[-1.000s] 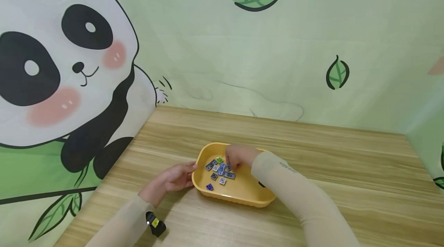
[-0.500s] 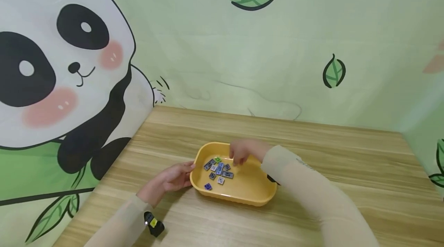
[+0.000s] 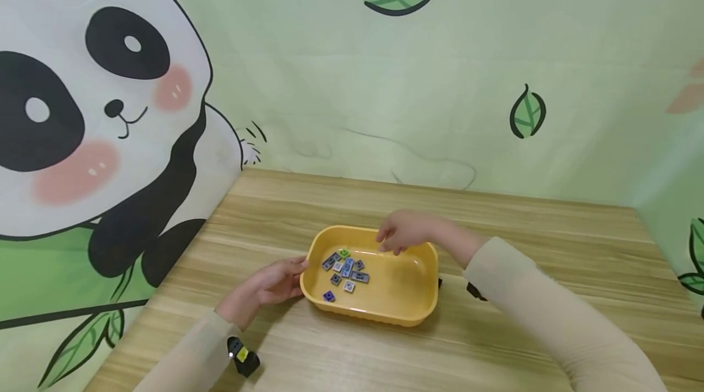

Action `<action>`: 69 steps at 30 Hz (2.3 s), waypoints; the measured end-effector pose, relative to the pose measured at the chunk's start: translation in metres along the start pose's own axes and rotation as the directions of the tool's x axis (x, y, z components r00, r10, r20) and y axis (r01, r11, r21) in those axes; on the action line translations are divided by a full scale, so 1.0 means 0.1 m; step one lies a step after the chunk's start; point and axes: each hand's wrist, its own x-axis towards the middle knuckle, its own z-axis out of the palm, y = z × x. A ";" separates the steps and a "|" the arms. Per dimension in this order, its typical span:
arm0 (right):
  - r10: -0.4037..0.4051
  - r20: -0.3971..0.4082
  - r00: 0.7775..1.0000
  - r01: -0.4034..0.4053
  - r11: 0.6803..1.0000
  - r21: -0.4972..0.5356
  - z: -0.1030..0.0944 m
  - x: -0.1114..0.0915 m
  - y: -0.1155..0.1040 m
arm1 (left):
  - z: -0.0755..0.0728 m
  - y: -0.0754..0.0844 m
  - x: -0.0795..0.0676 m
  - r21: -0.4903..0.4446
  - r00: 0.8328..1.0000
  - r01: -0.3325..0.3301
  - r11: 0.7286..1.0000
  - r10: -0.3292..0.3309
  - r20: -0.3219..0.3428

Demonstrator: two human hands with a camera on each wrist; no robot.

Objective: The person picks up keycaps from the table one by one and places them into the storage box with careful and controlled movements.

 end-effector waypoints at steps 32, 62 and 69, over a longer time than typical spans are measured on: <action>0.050 -0.496 0.867 0.110 0.951 0.289 0.04 -0.92 0.58 | -0.01 0.01 0.01 -0.001 1.000 -0.016 1.000 0.016 0.011; -0.040 -0.425 0.904 0.093 0.990 0.105 0.74 -0.69 1.11 | 0.00 0.02 0.00 0.005 1.000 -0.020 1.000 0.020 0.019; -0.057 -0.428 0.902 0.106 0.990 0.092 0.86 -0.59 1.15 | -0.01 0.03 0.00 0.001 1.000 -0.021 1.000 0.021 0.013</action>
